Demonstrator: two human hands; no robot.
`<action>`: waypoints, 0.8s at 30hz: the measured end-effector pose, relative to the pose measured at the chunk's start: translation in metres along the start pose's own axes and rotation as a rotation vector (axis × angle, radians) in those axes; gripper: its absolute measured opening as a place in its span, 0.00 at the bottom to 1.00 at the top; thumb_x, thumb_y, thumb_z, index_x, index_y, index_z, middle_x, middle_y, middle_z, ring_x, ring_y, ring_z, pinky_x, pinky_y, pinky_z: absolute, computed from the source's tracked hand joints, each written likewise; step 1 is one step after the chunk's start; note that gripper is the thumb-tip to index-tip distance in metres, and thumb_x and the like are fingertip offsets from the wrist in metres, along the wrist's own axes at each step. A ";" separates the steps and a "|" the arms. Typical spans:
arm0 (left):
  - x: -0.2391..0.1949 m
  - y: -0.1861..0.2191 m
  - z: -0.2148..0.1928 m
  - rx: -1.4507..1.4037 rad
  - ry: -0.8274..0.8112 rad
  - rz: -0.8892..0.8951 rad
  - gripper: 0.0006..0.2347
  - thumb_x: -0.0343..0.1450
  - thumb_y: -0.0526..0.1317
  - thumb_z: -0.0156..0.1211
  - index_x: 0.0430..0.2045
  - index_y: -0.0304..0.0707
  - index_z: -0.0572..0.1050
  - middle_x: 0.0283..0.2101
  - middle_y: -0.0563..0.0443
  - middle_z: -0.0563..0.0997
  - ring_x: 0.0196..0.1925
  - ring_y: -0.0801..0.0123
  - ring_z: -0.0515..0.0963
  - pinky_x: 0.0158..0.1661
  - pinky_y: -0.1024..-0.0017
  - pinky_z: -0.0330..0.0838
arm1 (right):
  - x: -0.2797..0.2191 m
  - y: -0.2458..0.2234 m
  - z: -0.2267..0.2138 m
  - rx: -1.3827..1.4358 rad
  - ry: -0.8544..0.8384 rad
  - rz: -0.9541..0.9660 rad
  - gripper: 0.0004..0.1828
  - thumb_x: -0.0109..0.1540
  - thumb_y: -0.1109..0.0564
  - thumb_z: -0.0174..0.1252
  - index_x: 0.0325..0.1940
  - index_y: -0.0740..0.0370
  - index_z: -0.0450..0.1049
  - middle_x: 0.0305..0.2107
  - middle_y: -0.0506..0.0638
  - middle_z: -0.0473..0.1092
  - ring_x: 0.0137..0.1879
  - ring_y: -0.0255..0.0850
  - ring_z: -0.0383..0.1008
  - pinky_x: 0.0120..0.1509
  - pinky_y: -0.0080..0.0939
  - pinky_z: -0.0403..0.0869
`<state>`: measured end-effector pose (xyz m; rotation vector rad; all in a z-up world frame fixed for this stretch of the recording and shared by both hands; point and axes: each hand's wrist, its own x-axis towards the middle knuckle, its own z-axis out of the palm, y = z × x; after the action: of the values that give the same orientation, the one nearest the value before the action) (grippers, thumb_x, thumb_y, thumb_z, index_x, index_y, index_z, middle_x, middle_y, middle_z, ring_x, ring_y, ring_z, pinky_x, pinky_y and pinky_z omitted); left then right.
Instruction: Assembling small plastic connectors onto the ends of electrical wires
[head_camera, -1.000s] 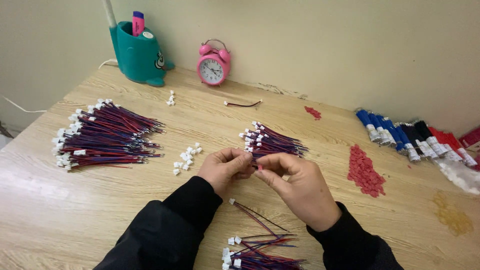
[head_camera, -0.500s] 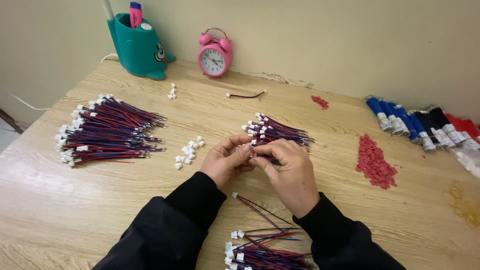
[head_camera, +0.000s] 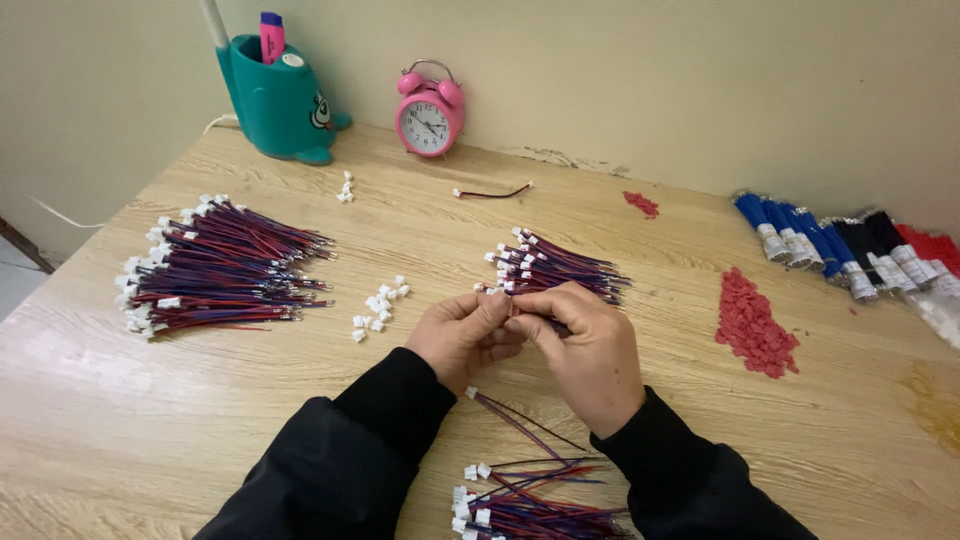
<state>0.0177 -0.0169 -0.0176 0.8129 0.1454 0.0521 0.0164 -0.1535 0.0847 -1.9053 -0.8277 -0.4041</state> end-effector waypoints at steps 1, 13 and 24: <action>-0.002 0.002 0.000 -0.001 0.002 0.000 0.10 0.68 0.43 0.66 0.29 0.33 0.77 0.26 0.44 0.81 0.28 0.64 0.83 0.35 0.67 0.81 | 0.000 0.000 0.000 0.001 -0.003 0.000 0.07 0.53 0.59 0.69 0.35 0.55 0.82 0.26 0.49 0.76 0.36 0.42 0.79 0.44 0.38 0.74; 0.001 0.000 -0.005 0.016 -0.053 0.015 0.10 0.68 0.44 0.65 0.25 0.36 0.74 0.26 0.44 0.81 0.31 0.63 0.84 0.36 0.66 0.81 | -0.005 0.006 0.004 0.020 0.020 -0.006 0.07 0.52 0.59 0.69 0.34 0.58 0.81 0.26 0.51 0.75 0.36 0.44 0.78 0.44 0.40 0.74; 0.012 -0.009 -0.015 0.066 -0.041 0.113 0.09 0.68 0.39 0.64 0.24 0.32 0.75 0.27 0.42 0.80 0.31 0.61 0.83 0.37 0.64 0.81 | 0.000 0.010 -0.003 0.131 -0.117 0.047 0.06 0.58 0.62 0.62 0.37 0.59 0.81 0.25 0.50 0.75 0.36 0.41 0.77 0.45 0.40 0.73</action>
<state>0.0271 -0.0111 -0.0351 0.8872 0.0624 0.1377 0.0234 -0.1587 0.0795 -1.8361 -0.8632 -0.2066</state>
